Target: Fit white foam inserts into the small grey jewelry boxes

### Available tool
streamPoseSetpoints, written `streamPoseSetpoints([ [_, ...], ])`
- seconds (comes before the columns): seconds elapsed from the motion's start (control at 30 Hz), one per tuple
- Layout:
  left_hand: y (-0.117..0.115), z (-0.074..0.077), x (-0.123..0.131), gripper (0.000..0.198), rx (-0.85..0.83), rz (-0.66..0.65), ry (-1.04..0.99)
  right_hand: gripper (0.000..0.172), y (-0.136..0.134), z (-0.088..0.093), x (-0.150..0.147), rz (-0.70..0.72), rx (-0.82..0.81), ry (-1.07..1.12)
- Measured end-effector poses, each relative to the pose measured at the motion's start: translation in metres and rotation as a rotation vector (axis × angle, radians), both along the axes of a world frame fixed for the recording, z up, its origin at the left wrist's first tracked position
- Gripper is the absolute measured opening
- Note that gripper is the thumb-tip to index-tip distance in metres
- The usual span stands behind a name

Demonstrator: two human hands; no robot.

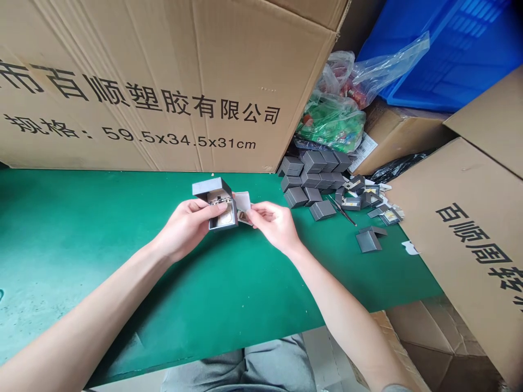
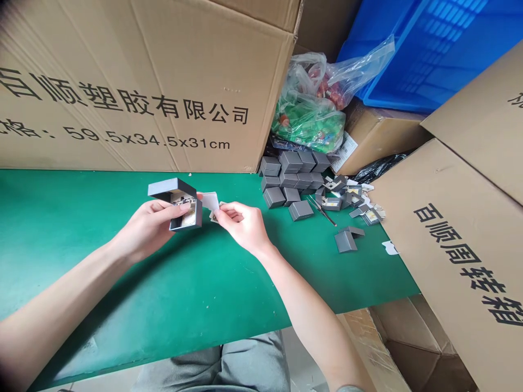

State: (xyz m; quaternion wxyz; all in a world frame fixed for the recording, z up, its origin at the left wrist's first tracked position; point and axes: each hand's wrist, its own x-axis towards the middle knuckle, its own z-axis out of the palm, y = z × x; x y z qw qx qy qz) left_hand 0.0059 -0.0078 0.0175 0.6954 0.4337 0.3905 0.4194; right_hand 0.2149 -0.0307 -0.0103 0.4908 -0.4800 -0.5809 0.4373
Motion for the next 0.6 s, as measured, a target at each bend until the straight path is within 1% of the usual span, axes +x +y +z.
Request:
streamPoseSetpoints([
  [0.13,0.0,0.003,0.0,0.026,-0.029,0.026,0.004,0.028,-0.001,0.003,0.001,0.034,0.047,-0.092],
  [0.23,-0.002,0.0,0.001,0.03,-0.071,-0.016,0.032,0.025,0.001,0.004,0.004,-0.001,0.1,-0.132],
  [0.27,-0.003,-0.002,0.002,0.031,-0.081,-0.035,0.037,0.028,0.002,0.004,0.005,-0.005,0.104,-0.125],
  [0.37,-0.005,-0.007,0.004,0.028,-0.093,-0.096,0.041,0.039,0.004,0.002,0.007,0.066,0.032,-0.059],
  [0.43,-0.006,-0.009,0.005,0.024,-0.09,-0.108,0.042,0.038,0.005,-0.001,0.008,0.125,-0.022,-0.03],
  [0.47,-0.006,-0.009,0.006,0.022,-0.09,-0.1,0.047,0.037,0.006,-0.002,0.009,0.13,-0.03,-0.031],
  [0.53,-0.006,-0.008,0.006,0.022,-0.104,-0.054,0.066,0.036,0.006,-0.005,0.01,0.089,0.004,-0.068],
  [0.6,-0.005,-0.006,0.007,0.026,-0.138,-0.006,0.084,0.036,0.005,-0.006,0.013,0.017,0.088,-0.138],
])
